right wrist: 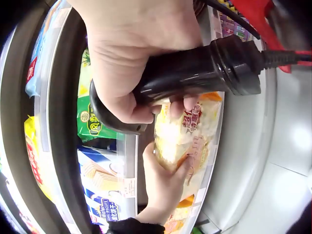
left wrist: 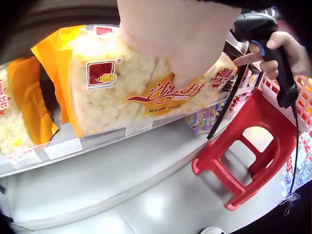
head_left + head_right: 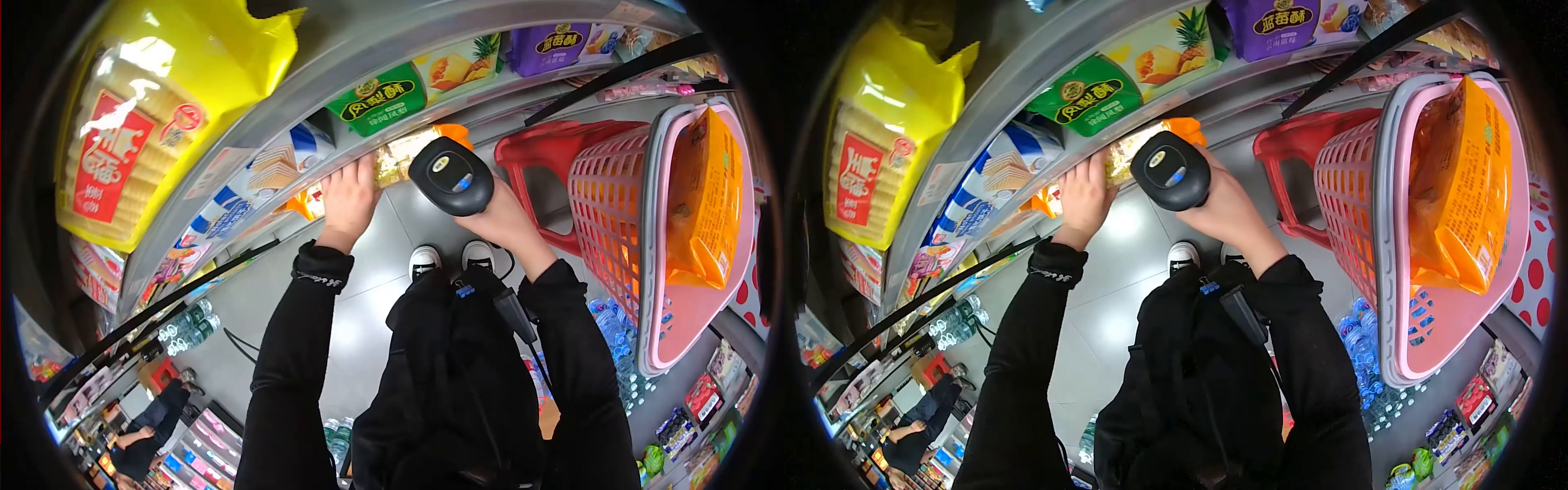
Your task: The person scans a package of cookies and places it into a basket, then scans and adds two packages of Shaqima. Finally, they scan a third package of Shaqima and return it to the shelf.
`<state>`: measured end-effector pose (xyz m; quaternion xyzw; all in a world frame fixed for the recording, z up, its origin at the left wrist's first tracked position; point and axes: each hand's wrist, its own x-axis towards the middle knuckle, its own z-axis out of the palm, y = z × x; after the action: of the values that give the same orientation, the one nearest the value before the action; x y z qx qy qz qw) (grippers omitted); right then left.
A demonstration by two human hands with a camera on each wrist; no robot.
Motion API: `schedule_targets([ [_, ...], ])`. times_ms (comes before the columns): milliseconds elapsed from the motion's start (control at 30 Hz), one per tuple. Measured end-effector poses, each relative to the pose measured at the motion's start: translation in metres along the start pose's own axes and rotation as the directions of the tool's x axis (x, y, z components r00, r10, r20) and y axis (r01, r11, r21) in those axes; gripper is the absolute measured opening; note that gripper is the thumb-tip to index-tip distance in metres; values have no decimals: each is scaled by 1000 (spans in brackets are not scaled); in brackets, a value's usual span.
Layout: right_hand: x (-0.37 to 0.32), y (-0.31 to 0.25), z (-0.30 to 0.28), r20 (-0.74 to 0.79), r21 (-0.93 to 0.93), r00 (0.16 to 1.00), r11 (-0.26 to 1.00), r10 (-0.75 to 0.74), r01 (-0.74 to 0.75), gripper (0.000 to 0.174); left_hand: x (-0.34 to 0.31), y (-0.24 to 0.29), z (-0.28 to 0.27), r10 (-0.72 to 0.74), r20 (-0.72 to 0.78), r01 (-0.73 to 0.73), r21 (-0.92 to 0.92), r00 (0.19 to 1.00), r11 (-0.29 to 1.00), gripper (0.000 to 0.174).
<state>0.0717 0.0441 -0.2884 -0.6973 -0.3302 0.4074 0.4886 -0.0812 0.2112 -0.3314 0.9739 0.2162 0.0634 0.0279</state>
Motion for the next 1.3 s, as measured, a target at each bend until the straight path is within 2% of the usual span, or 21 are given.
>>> schedule_targets([
  [100, 12, 9, 5, -26, -114, 993, 987, -116, 112, 47, 7, -5, 8, -50, 40, 48, 41, 998, 998, 63],
  [133, 15, 10, 6, -31, -115, 993, 987, -115, 111, 47, 10, -7, 10, -44, 39, 42, 40, 998, 998, 63],
  [233, 21, 6, 4, 23, -230, 992, 965, -124, 126, 52, 16, -13, 10, -5, -17, 6, 84, 1000, 996, 39],
  [267, 23, 4, 3, 16, -230, 992, 965, -124, 124, 52, 17, -16, 12, 2, -18, -1, 83, 1000, 997, 39],
  [367, 29, 2, 4, 66, -283, 986, 945, -151, 164, 52, 22, -26, 19, -54, 107, 46, 76, 993, 996, 33],
  [400, 30, 3, 6, 40, -252, 985, 952, -168, 173, 38, 24, -28, 20, -50, 107, 42, 74, 993, 996, 33],
  [433, 29, 4, 6, 13, -220, 983, 958, -183, 182, 24, 27, -29, 20, -49, 115, 49, 2, 992, 999, 35],
  [567, 16, 5, 2, 7, -217, 983, 960, -181, 179, 23, 31, -39, 21, -13, 114, 38, -221, 993, 975, 37],
  [633, 6, 2, -4, 113, -265, 988, 955, -109, 135, 53, 32, -48, 20, 63, 56, -41, -326, 996, 944, 37],
  [667, 2, 2, -4, 109, -264, 988, 955, -108, 134, 53, 31, -52, 21, 67, 56, -45, -326, 996, 944, 37],
  [733, -7, 2, -6, 64, -204, 987, 967, -146, 156, 22, 31, -53, 21, 47, 96, -13, -332, 994, 943, 40],
  [767, -11, -2, -6, 46, -181, 988, 971, -149, 154, 22, 32, -52, 21, 53, 95, -18, -336, 994, 942, 40],
  [833, -18, -7, -7, 50, -175, 990, 975, -133, 140, 23, 33, -49, 19, -55, 275, 132, -269, 960, 954, 44],
  [933, -30, -18, -8, 75, -181, 993, 978, -95, 107, 24, 31, -53, 24, -42, 248, 101, -228, 968, 969, 45],
  [1067, -46, -26, -6, 89, -168, 984, 972, -154, 167, 22, 28, -48, 16, -71, 297, 136, -205, 952, 969, 42],
  [1133, -55, -36, -6, 108, -142, 984, 977, -143, 158, 21, 22, -41, 5, -139, 334, 174, -77, 932, 982, 50],
  [1167, -60, -46, -8, 139, -146, 983, 980, -117, 137, 22, 17, -36, -2, -136, 331, 171, -80, 934, 982, 50],
  [1200, -66, -52, -8, 133, -152, 984, 979, -118, 138, 22, 11, -29, -11, -160, 309, 170, -5, 937, 985, 56],
  [1233, -73, -57, -8, 153, -156, 981, 977, -123, 147, 34, 4, -19, -19, -179, 283, 167, 63, 942, 984, 63],
  [1267, -80, -66, -11, 169, -164, 977, 974, -127, 155, 46, -9, -9, -22, -159, 257, 139, 98, 953, 986, 79],
  [1300, -89, -78, -15, 208, -149, 976, 983, -72, 104, 47, -21, 3, -36, -70, 199, 68, 20, 977, 997, 85],
])
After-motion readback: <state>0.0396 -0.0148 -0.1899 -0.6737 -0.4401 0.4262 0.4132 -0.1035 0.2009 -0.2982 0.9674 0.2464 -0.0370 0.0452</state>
